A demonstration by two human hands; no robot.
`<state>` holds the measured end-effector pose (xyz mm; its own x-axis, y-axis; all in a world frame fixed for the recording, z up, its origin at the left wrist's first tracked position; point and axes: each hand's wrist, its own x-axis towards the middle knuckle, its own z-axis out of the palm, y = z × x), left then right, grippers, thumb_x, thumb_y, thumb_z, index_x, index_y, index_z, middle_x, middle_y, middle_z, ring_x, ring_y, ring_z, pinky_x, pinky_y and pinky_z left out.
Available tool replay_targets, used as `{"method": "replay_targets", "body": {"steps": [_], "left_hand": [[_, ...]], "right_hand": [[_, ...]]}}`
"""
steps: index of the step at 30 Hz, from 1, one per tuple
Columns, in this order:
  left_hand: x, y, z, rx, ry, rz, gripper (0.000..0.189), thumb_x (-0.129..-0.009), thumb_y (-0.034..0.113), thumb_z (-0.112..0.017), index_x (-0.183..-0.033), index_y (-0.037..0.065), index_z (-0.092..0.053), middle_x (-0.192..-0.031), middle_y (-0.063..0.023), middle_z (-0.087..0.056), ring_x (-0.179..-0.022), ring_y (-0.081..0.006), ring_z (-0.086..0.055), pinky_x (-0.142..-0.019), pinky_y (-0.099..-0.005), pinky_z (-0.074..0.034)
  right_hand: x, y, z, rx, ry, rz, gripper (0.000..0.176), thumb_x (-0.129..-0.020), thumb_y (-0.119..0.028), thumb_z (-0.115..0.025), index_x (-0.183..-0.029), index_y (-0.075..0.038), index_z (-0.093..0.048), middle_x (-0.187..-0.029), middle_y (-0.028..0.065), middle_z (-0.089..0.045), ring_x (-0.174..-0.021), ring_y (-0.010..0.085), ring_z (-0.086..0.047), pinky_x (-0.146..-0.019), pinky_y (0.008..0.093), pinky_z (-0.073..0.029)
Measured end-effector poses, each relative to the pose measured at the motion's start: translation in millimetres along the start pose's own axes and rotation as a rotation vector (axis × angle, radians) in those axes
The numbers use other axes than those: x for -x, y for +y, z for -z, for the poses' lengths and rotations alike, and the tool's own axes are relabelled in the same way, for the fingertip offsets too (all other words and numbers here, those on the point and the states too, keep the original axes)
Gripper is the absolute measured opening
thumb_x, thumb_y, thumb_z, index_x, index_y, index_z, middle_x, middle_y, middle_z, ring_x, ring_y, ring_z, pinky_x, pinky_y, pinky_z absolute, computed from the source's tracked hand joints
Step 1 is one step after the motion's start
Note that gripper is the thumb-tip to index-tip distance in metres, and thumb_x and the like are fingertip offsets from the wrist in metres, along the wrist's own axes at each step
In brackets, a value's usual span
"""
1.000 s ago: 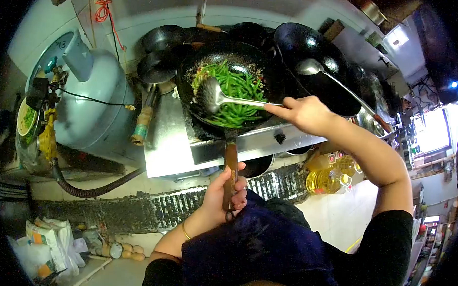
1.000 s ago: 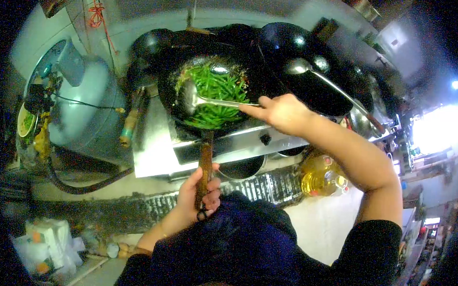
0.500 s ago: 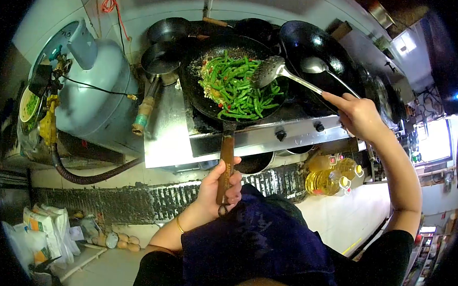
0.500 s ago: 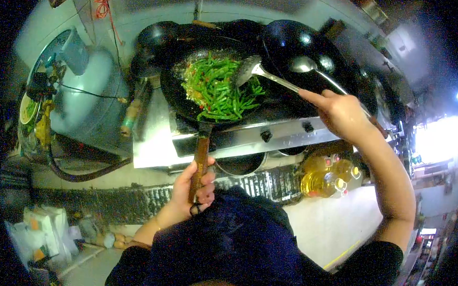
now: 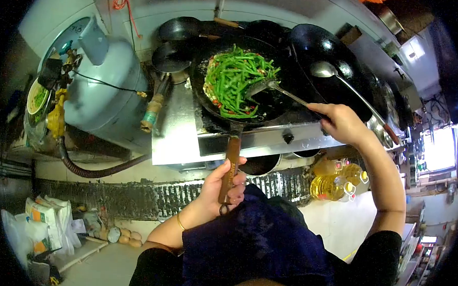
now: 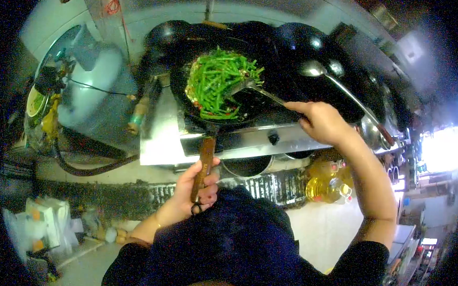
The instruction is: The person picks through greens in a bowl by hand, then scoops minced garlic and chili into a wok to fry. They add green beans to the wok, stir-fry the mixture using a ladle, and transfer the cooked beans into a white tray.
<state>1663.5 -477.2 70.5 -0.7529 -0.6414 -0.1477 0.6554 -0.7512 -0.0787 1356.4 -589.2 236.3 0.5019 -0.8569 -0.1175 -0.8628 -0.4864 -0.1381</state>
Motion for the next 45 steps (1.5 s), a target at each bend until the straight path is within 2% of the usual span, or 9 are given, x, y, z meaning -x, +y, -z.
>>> {"method": "replay_targets", "body": {"steps": [5,10,14,19,26,32,35,39,45], "left_hand": [[2,2,-3,-0.076,0.068,-0.007,0.035,-0.099,0.038,-0.043,-0.125,0.015,-0.046,-0.074,-0.0016,-0.048,-0.052,-0.0117,-0.045,-0.045,-0.0264,-0.040],[-1,1,3,-0.097,0.033,-0.015,0.034,-0.099,0.038,-0.041,-0.124,0.015,-0.046,-0.075,-0.0018,-0.049,-0.053,-0.0121,-0.047,-0.046,-0.0275,-0.042],[-3,-1,8,-0.075,0.015,-0.016,0.030,-0.101,0.037,-0.038,-0.122,0.016,-0.046,-0.075,-0.0019,-0.051,-0.053,-0.0128,-0.048,-0.049,-0.0288,-0.044],[-4,-3,12,-0.058,-0.031,-0.024,0.026,-0.101,0.036,-0.036,-0.117,0.016,-0.044,-0.075,-0.0019,-0.051,-0.053,-0.0131,-0.050,-0.050,-0.0292,-0.044],[-3,-2,11,-0.040,-0.041,-0.021,0.026,-0.102,0.036,-0.035,-0.117,0.016,-0.043,-0.075,-0.0012,-0.051,-0.052,-0.0122,-0.050,-0.049,-0.0290,-0.045],[-3,0,12,-0.038,-0.020,-0.021,0.028,-0.101,0.036,-0.037,-0.118,0.015,-0.044,-0.075,-0.0019,-0.051,-0.052,-0.0131,-0.050,-0.049,-0.0302,-0.044],[-1,1,6,-0.088,0.056,-0.019,0.032,-0.100,0.038,-0.038,-0.120,0.014,-0.045,-0.074,-0.0014,-0.051,-0.050,-0.0127,-0.048,-0.047,-0.0295,-0.043],[3,1,-6,-0.128,0.149,-0.026,0.035,-0.099,0.040,-0.040,-0.121,0.014,-0.047,-0.071,0.0006,-0.050,-0.048,-0.0093,-0.043,-0.042,-0.0257,-0.040],[1,2,8,-0.046,0.021,-0.012,0.035,-0.099,0.039,-0.041,-0.123,0.014,-0.049,-0.075,-0.0025,-0.050,-0.052,-0.0124,-0.045,-0.046,-0.0286,-0.042]], "right_hand": [[2,-30,31,-0.044,0.018,-0.057,0.050,-0.072,0.001,-0.056,-0.121,-0.005,-0.057,-0.111,0.0230,-0.062,-0.098,0.0370,-0.062,-0.087,0.0397,-0.048],[-30,-86,23,0.502,0.151,0.091,0.045,-0.075,-0.006,-0.060,-0.119,-0.014,-0.060,-0.068,0.0078,-0.053,-0.055,0.0270,-0.059,-0.045,0.0367,-0.047],[-99,-98,-40,0.701,0.118,0.229,0.051,-0.080,-0.009,-0.054,-0.130,-0.011,-0.048,-0.083,0.0096,-0.058,-0.060,0.0263,-0.063,-0.050,0.0346,-0.053],[-137,-91,-14,0.747,-0.011,-0.069,0.047,-0.083,-0.007,-0.054,-0.129,-0.010,-0.049,-0.089,0.0145,-0.064,-0.071,0.0294,-0.068,-0.056,0.0384,-0.055],[-67,-56,14,0.222,-0.021,-0.199,0.049,-0.078,-0.004,-0.054,-0.127,-0.006,-0.053,-0.099,0.0244,-0.064,-0.090,0.0400,-0.062,-0.081,0.0432,-0.050],[22,-83,7,0.016,-0.060,-0.340,0.051,-0.078,0.001,-0.054,-0.129,-0.004,-0.050,-0.101,0.0254,-0.063,-0.091,0.0403,-0.061,-0.079,0.0418,-0.049],[55,-74,2,-0.012,0.099,-0.182,0.054,-0.077,-0.002,-0.056,-0.130,-0.009,-0.050,-0.102,0.0228,-0.063,-0.088,0.0389,-0.063,-0.080,0.0427,-0.051],[76,-81,48,-0.018,0.099,-0.241,0.047,-0.077,0.001,-0.057,-0.123,-0.005,-0.055,-0.111,0.0208,-0.062,-0.098,0.0376,-0.062,-0.085,0.0409,-0.049],[59,-72,65,0.056,-0.201,-0.196,0.044,-0.075,0.000,-0.060,-0.119,-0.003,-0.058,-0.103,0.0214,-0.065,-0.093,0.0366,-0.063,-0.085,0.0385,-0.050]]}}
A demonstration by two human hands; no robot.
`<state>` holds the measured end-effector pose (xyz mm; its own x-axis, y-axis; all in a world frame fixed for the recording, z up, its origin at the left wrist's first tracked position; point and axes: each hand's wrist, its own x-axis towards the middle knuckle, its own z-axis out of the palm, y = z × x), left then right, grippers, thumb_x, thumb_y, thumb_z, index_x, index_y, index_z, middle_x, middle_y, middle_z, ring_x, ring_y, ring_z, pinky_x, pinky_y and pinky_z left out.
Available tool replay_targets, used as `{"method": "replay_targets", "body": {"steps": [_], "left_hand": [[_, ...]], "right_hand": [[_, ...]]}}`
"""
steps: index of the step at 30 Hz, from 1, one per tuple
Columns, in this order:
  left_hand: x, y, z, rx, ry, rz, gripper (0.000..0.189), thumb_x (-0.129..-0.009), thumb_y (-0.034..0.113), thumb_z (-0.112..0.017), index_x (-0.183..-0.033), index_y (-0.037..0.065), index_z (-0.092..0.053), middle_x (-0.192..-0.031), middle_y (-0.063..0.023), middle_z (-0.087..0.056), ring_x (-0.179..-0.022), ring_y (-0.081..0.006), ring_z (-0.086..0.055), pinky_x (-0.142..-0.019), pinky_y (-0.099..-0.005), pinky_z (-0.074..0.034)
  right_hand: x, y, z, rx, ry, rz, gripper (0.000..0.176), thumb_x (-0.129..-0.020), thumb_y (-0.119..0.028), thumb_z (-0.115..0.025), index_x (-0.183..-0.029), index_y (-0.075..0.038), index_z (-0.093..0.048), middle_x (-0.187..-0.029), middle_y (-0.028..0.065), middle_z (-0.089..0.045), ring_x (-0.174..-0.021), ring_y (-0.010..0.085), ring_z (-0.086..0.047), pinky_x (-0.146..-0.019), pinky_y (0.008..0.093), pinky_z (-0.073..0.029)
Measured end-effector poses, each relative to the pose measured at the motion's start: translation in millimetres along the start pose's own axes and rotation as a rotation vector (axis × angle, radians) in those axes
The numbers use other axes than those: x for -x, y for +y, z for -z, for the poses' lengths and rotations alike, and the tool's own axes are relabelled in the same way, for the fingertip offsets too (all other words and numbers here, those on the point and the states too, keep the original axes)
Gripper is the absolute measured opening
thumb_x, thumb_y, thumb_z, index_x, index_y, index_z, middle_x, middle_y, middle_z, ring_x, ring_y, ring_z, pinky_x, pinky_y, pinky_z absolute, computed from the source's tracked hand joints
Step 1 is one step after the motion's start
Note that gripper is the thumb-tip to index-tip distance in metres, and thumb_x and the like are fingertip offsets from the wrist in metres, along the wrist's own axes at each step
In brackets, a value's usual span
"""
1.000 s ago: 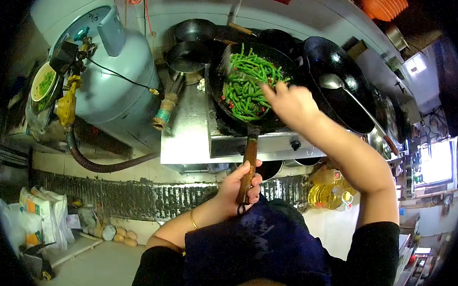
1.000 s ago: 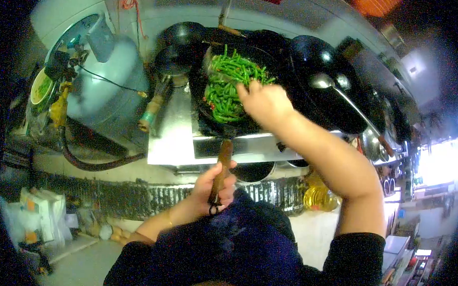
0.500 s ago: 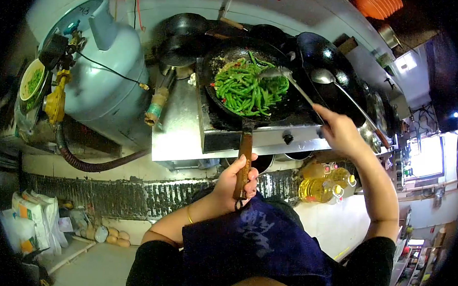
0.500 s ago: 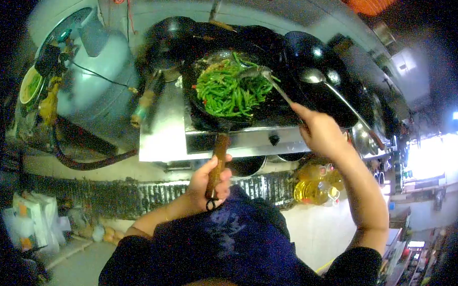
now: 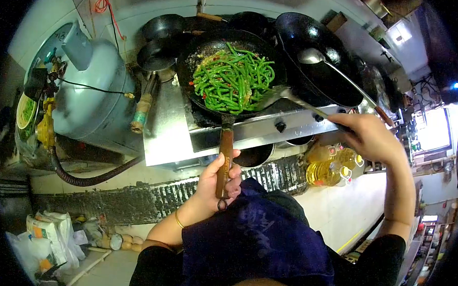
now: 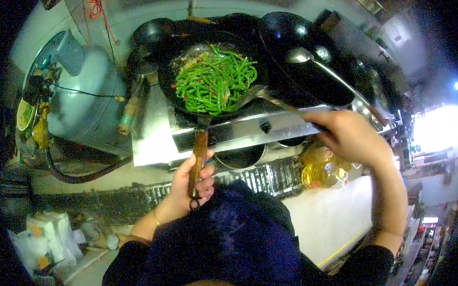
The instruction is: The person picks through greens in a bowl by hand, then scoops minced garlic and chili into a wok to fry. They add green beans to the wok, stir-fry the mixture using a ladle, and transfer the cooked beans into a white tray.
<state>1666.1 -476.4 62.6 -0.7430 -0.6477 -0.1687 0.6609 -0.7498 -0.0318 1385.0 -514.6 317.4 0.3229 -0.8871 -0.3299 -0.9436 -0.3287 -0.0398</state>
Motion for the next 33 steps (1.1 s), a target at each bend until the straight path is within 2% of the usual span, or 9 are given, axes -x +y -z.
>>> {"method": "replay_targets", "body": {"steps": [4,7,14,16,19,23,24,30,33], "left_hand": [[0,-2,0,-0.034,-0.003,-0.027,0.036,-0.098,0.038,-0.042,-0.123,0.013,-0.049,-0.075,-0.0016,-0.050,-0.050,-0.0109,-0.045,-0.044,-0.0261,-0.042],[2,-1,-5,-0.033,0.037,-0.038,0.037,-0.097,0.038,-0.044,-0.123,0.011,-0.049,-0.074,0.0003,-0.048,-0.047,-0.0087,-0.045,-0.041,-0.0244,-0.042],[0,-1,-4,-0.004,0.036,-0.026,0.040,-0.097,0.038,-0.043,-0.125,0.011,-0.048,-0.075,-0.0009,-0.050,-0.048,-0.0094,-0.046,-0.041,-0.0245,-0.042],[1,-1,-4,-0.003,0.023,-0.027,0.039,-0.097,0.038,-0.043,-0.126,0.011,-0.047,-0.076,-0.0015,-0.051,-0.050,-0.0099,-0.046,-0.042,-0.0244,-0.041],[2,1,-2,-0.001,-0.001,-0.034,0.038,-0.098,0.035,-0.044,-0.126,0.010,-0.047,-0.079,-0.0025,-0.052,-0.053,-0.0108,-0.046,-0.044,-0.0243,-0.041],[3,-2,1,0.007,-0.005,-0.075,0.039,-0.097,0.033,-0.043,-0.128,0.009,-0.047,-0.084,-0.0039,-0.056,-0.053,-0.0109,-0.047,-0.044,-0.0246,-0.041],[3,-2,2,0.007,-0.006,-0.081,0.039,-0.097,0.033,-0.043,-0.128,0.008,-0.047,-0.086,-0.0046,-0.058,-0.053,-0.0110,-0.048,-0.043,-0.0247,-0.041],[10,-8,-5,-0.096,0.110,-0.241,0.042,-0.096,0.025,-0.041,-0.137,0.018,-0.035,-0.105,-0.0110,-0.059,-0.060,-0.0184,-0.056,-0.047,-0.0297,-0.048],[14,-13,-10,-0.143,0.112,-0.265,0.043,-0.095,0.023,-0.043,-0.137,0.017,-0.035,-0.106,-0.0111,-0.058,-0.060,-0.0176,-0.055,-0.049,-0.0293,-0.047]], "right_hand": [[-60,36,-74,-0.321,0.190,0.213,0.042,-0.082,-0.006,-0.053,-0.124,-0.006,-0.054,-0.091,0.0153,-0.066,-0.071,0.0280,-0.065,-0.068,0.0379,-0.053],[-69,36,-69,-0.878,-0.066,-0.160,0.043,-0.086,-0.007,-0.051,-0.129,-0.008,-0.050,-0.074,0.0002,-0.054,-0.054,0.0059,-0.051,-0.045,0.0210,-0.044],[-96,26,-55,-0.686,0.125,0.009,0.045,-0.085,-0.009,-0.053,-0.130,-0.007,-0.050,-0.071,0.0058,-0.060,-0.053,0.0148,-0.056,-0.052,0.0289,-0.049],[-124,22,-81,-0.251,0.498,0.376,0.047,-0.081,-0.012,-0.054,-0.129,-0.009,-0.051,-0.084,0.0177,-0.064,-0.077,0.0356,-0.064,-0.070,0.0448,-0.052],[-103,34,-77,0.042,0.263,0.235,0.048,-0.077,-0.007,-0.060,-0.125,-0.011,-0.054,-0.089,0.0167,-0.063,-0.080,0.0367,-0.061,-0.070,0.0443,-0.049],[-53,57,-36,-0.012,0.266,0.223,0.047,-0.075,-0.005,-0.061,-0.121,-0.015,-0.059,-0.092,0.0158,-0.065,-0.082,0.0352,-0.062,-0.073,0.0421,-0.051],[-47,64,-30,-0.002,0.244,0.209,0.045,-0.073,0.003,-0.058,-0.117,-0.005,-0.061,-0.094,0.0185,-0.065,-0.080,0.0353,-0.062,-0.073,0.0399,-0.050],[-66,74,-37,-0.160,0.135,0.372,0.041,-0.076,0.002,-0.054,-0.116,0.001,-0.059,-0.099,0.0210,-0.066,-0.085,0.0339,-0.065,-0.076,0.0365,-0.051],[-90,67,-50,-0.501,0.014,0.188,0.041,-0.082,-0.005,-0.054,-0.123,-0.005,-0.055,-0.079,0.0075,-0.062,-0.064,0.0153,-0.058,-0.060,0.0293,-0.049]]}}
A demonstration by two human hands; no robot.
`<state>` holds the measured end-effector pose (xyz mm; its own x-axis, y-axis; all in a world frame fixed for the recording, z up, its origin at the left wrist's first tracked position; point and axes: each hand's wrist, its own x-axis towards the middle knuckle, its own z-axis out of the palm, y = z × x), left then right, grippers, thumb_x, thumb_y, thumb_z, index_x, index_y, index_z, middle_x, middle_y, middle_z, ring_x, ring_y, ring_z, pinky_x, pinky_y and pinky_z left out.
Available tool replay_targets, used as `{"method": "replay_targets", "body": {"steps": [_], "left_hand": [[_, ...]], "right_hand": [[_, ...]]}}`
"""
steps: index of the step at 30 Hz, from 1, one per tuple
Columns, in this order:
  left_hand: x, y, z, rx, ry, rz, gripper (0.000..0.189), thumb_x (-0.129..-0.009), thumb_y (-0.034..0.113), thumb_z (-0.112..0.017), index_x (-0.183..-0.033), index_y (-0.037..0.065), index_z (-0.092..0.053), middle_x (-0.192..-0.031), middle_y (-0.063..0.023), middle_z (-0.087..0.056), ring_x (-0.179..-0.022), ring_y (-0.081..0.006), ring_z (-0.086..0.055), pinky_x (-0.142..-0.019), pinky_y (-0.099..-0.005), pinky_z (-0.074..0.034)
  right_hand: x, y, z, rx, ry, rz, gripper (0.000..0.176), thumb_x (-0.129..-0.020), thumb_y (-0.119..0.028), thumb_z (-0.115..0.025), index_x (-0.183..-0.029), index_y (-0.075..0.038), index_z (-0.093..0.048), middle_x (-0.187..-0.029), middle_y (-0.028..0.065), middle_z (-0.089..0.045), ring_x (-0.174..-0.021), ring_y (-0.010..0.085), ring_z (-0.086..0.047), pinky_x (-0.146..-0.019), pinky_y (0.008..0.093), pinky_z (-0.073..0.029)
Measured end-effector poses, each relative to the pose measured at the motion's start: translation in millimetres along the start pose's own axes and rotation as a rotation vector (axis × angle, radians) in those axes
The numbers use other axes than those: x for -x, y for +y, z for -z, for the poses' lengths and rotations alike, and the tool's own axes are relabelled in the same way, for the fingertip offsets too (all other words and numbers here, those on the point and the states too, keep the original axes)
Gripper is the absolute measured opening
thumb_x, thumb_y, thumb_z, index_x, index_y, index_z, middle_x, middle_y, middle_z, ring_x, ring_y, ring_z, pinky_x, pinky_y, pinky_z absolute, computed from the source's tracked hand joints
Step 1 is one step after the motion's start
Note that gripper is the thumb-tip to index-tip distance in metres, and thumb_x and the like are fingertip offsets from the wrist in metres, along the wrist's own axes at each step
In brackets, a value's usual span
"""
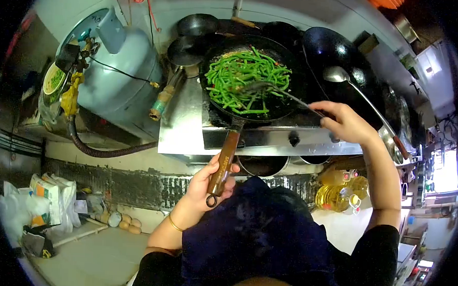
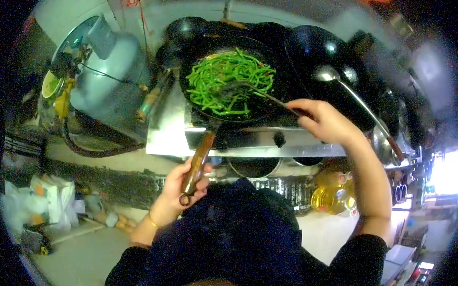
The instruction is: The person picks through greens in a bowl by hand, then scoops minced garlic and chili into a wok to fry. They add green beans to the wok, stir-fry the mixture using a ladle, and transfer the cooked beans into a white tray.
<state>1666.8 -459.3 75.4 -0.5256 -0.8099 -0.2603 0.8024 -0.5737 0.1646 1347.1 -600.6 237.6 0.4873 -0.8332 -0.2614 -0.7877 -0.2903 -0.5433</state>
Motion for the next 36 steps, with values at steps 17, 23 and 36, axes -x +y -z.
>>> {"method": "replay_targets", "body": {"steps": [17,23,36], "left_hand": [[10,-12,2,0.129,-0.129,0.046,0.050,-0.095,0.022,-0.047,-0.141,0.011,-0.031,-0.079,-0.0060,-0.050,-0.040,-0.0082,-0.038,-0.035,-0.0207,-0.033],[10,-14,2,0.170,-0.142,0.009,0.050,-0.095,0.020,-0.046,-0.141,0.008,-0.031,-0.080,-0.0070,-0.051,-0.040,-0.0085,-0.039,-0.037,-0.0213,-0.035],[14,-29,5,0.059,-0.091,-0.232,0.055,-0.094,0.038,-0.045,-0.133,0.002,-0.040,-0.113,-0.0168,-0.056,-0.068,-0.0187,-0.051,-0.055,-0.0314,-0.046]], "right_hand": [[-92,35,-48,0.363,0.118,0.309,0.051,-0.082,-0.008,-0.055,-0.133,-0.010,-0.048,-0.104,0.0210,-0.063,-0.078,0.0357,-0.062,-0.070,0.0431,-0.051],[2,18,17,0.709,0.129,0.268,0.052,-0.075,-0.007,-0.061,-0.125,-0.019,-0.055,-0.075,0.0126,-0.059,-0.065,0.0331,-0.061,-0.058,0.0426,-0.050],[31,26,16,0.574,0.373,0.092,0.049,-0.076,0.002,-0.058,-0.122,-0.012,-0.054,-0.086,0.0158,-0.058,-0.076,0.0374,-0.059,-0.067,0.0438,-0.048]]}}
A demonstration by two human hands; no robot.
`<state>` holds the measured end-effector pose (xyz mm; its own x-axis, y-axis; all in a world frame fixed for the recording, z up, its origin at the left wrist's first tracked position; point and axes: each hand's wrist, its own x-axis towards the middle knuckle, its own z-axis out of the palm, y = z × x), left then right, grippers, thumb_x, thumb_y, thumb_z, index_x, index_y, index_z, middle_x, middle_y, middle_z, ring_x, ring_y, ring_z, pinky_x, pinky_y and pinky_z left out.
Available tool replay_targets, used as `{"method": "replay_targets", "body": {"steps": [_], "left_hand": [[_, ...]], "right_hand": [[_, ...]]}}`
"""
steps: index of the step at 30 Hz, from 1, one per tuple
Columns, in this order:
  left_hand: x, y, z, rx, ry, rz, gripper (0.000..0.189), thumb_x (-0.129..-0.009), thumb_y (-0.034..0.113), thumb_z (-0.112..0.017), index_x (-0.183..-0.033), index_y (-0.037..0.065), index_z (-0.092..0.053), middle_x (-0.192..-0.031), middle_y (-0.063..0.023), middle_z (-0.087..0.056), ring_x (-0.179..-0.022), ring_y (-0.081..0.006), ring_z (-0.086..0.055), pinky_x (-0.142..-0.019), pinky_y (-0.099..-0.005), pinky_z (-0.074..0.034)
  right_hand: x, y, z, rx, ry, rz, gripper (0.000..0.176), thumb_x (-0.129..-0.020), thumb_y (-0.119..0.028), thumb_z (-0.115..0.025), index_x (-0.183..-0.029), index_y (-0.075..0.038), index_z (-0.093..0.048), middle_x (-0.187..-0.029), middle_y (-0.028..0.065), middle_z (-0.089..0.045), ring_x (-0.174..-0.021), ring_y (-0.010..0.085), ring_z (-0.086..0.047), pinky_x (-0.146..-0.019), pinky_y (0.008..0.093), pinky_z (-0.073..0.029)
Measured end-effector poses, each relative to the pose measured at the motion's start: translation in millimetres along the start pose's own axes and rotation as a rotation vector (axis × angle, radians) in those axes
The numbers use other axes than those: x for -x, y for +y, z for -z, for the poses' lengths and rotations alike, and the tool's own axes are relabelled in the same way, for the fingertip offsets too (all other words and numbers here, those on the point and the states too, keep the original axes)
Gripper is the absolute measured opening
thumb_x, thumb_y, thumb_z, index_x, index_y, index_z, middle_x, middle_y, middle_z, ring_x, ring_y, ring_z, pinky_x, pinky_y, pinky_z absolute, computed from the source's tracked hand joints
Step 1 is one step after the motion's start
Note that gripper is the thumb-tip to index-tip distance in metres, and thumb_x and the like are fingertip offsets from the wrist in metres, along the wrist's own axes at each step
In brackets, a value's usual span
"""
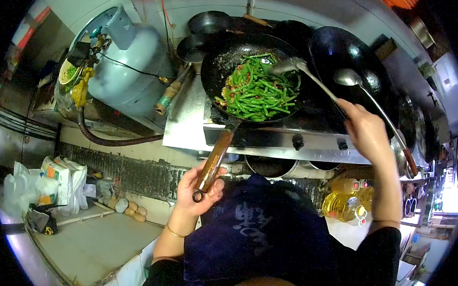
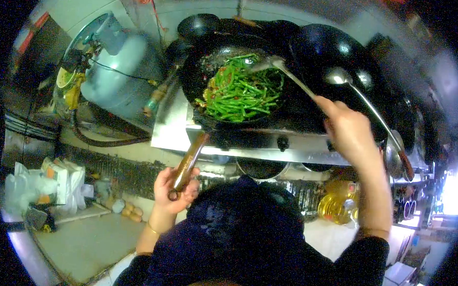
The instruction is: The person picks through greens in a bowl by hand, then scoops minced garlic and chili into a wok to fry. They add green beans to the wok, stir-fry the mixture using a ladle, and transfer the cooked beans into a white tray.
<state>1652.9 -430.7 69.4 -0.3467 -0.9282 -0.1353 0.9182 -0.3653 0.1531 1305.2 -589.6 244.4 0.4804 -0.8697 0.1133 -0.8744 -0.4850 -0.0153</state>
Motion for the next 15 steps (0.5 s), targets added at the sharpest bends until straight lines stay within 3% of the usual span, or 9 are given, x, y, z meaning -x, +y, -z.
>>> {"method": "replay_targets", "body": {"steps": [2,5,9,10,13,14,15], "left_hand": [[-1,-1,1,-0.016,-0.061,-0.020,0.056,-0.095,0.041,-0.044,-0.136,0.005,-0.039,-0.127,-0.0189,-0.050,-0.083,-0.0221,-0.055,-0.064,-0.0331,-0.047],[0,-7,2,-0.024,0.042,-0.066,0.059,-0.095,0.046,-0.043,-0.137,0.005,-0.039,-0.129,-0.0191,-0.050,-0.087,-0.0233,-0.057,-0.065,-0.0335,-0.047],[-2,-13,23,0.044,0.028,-0.078,0.059,-0.095,0.051,-0.039,-0.127,0.003,-0.050,-0.118,-0.0167,-0.059,-0.090,-0.0242,-0.058,-0.068,-0.0337,-0.047],[-5,-17,18,0.045,0.059,-0.087,0.056,-0.095,0.049,-0.039,-0.124,0.004,-0.055,-0.114,-0.0149,-0.063,-0.089,-0.0249,-0.059,-0.069,-0.0330,-0.047],[-20,-30,68,0.137,0.051,-0.129,0.047,-0.094,0.036,-0.050,-0.128,0.002,-0.050,-0.113,-0.0145,-0.063,-0.089,-0.0238,-0.061,-0.069,-0.0360,-0.052],[-30,-33,72,0.195,0.069,-0.078,0.043,-0.090,0.023,-0.060,-0.129,0.005,-0.050,-0.115,-0.0130,-0.063,-0.089,-0.0213,-0.063,-0.070,-0.0327,-0.052],[-38,-38,75,0.097,0.218,-0.109,0.041,-0.088,0.020,-0.064,-0.126,0.009,-0.053,-0.113,-0.0114,-0.065,-0.084,-0.0174,-0.064,-0.065,-0.0286,-0.051]], "right_hand": [[-15,-6,-34,-0.051,0.077,-0.022,0.044,-0.078,-0.003,-0.055,-0.121,-0.013,-0.053,-0.093,0.0157,-0.061,-0.078,0.0361,-0.063,-0.069,0.0451,-0.053],[-43,-18,-84,-0.024,0.230,-0.033,0.039,-0.078,-0.004,-0.054,-0.116,-0.011,-0.058,-0.095,0.0137,-0.060,-0.077,0.0335,-0.064,-0.067,0.0425,-0.054],[-53,-17,-114,-0.002,0.199,-0.029,0.038,-0.080,-0.007,-0.056,-0.118,-0.011,-0.059,-0.096,0.0087,-0.060,-0.088,0.0283,-0.062,-0.071,0.0396,-0.053],[-50,-16,-113,-0.015,0.209,-0.031,0.039,-0.080,-0.008,-0.058,-0.119,-0.012,-0.059,-0.098,0.0084,-0.060,-0.090,0.0281,-0.061,-0.072,0.0392,-0.053],[-37,-15,-107,-0.050,0.248,-0.017,0.044,-0.078,-0.010,-0.061,-0.122,-0.012,-0.057,-0.106,0.0080,-0.059,-0.094,0.0277,-0.059,-0.075,0.0382,-0.053],[-31,-14,-106,-0.061,0.273,-0.007,0.045,-0.078,-0.010,-0.063,-0.122,-0.013,-0.057,-0.109,0.0082,-0.058,-0.096,0.0276,-0.058,-0.076,0.0379,-0.053],[-24,-15,-105,-0.073,0.298,0.006,0.047,-0.077,-0.011,-0.064,-0.123,-0.013,-0.056,-0.112,0.0084,-0.058,-0.099,0.0275,-0.057,-0.078,0.0376,-0.053]]}}
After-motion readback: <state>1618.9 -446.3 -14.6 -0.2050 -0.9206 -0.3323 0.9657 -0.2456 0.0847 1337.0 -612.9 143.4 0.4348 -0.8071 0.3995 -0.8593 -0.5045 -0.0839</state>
